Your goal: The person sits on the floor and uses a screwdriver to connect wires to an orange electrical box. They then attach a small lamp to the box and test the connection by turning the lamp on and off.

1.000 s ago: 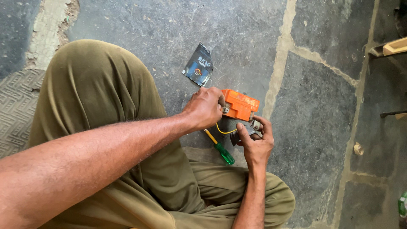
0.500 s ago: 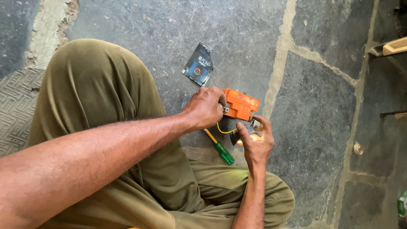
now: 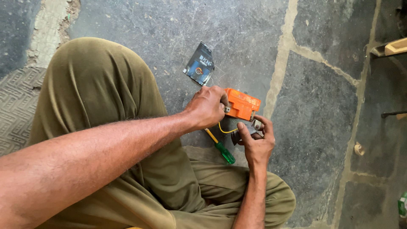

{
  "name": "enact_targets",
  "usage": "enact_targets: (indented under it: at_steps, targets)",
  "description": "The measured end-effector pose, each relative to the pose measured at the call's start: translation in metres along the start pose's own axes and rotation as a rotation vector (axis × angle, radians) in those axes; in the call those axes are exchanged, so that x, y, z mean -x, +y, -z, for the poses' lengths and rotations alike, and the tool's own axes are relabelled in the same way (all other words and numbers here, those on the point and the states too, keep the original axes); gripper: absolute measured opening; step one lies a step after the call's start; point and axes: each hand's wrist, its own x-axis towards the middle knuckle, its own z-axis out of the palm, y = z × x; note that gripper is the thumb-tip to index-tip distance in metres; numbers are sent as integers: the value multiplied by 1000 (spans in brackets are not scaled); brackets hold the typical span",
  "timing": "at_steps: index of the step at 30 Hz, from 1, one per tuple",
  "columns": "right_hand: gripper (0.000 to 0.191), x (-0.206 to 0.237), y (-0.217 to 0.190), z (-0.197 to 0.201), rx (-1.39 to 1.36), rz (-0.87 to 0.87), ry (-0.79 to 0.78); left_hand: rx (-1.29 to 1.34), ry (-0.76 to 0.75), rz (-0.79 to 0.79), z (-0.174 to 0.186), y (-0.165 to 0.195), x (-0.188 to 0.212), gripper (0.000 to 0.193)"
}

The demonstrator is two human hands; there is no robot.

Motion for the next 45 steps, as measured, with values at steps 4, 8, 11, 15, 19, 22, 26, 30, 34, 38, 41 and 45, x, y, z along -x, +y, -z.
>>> enact_targets:
  at_steps: [4,8,11,15,19,22,26,30,34,38,41,45]
  targets:
    - [61,1,-1,0,86,123,36,-4,0,-3,-1,-2,0,23]
    - [59,2,3,2,179,235,50,-7,31,-30,-4,-5,1,19]
    - [58,2,6,1,178,252,48,-10,40,-46,-3,-6,2,17]
    - [59,1,5,0,171,254,49,-9,-32,8,0,-4,3,21]
    - [62,1,3,0,67,69,11,-17,-31,4,3,0,5,21]
    - [59,2,2,0,181,257,46,-28,-32,-1,3,1,5,22]
    - [60,2,3,0,135,157,44,-33,-55,27,2,-1,4,23]
    - [59,3,4,0,175,237,42,-47,-2,-48,0,-5,5,17]
    - [58,3,4,0,199,248,50,-26,-27,-16,0,-6,5,17]
    - [63,1,7,-1,96,74,17,-26,-43,10,0,-7,5,20]
    - [59,-1,10,0,155,202,36,-40,-32,4,1,-5,4,20]
    - [52,-3,13,2,233,436,44,-49,-39,10,2,-2,4,24]
